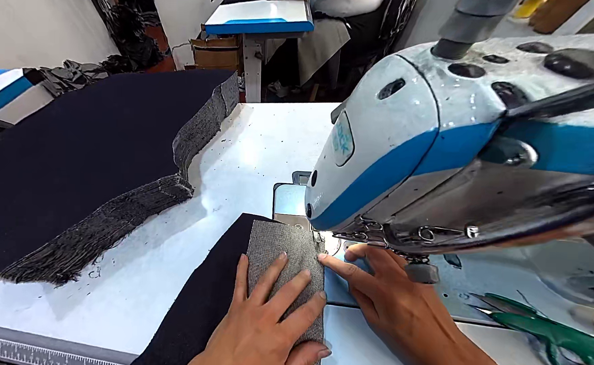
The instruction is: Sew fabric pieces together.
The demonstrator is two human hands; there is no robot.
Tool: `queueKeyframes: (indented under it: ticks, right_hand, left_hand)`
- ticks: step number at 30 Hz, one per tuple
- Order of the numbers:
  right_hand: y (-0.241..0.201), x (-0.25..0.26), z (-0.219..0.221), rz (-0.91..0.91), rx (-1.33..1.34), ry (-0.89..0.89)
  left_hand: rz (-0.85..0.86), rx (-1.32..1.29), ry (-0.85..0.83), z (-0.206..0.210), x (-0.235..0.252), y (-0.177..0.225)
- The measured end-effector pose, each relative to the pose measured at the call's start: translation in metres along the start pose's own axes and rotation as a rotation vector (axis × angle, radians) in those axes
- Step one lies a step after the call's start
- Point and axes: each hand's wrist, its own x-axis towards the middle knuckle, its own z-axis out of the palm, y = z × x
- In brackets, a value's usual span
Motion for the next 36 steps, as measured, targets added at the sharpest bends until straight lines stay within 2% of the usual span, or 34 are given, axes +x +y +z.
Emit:
queueKeyframes:
  ticks: [36]
  right_hand:
    - [-0.001, -0.004, 0.001, 0.023, -0.025, -0.008]
  left_hand:
    - [-0.036, -0.102, -0.113, -0.012, 0.005, -0.002]
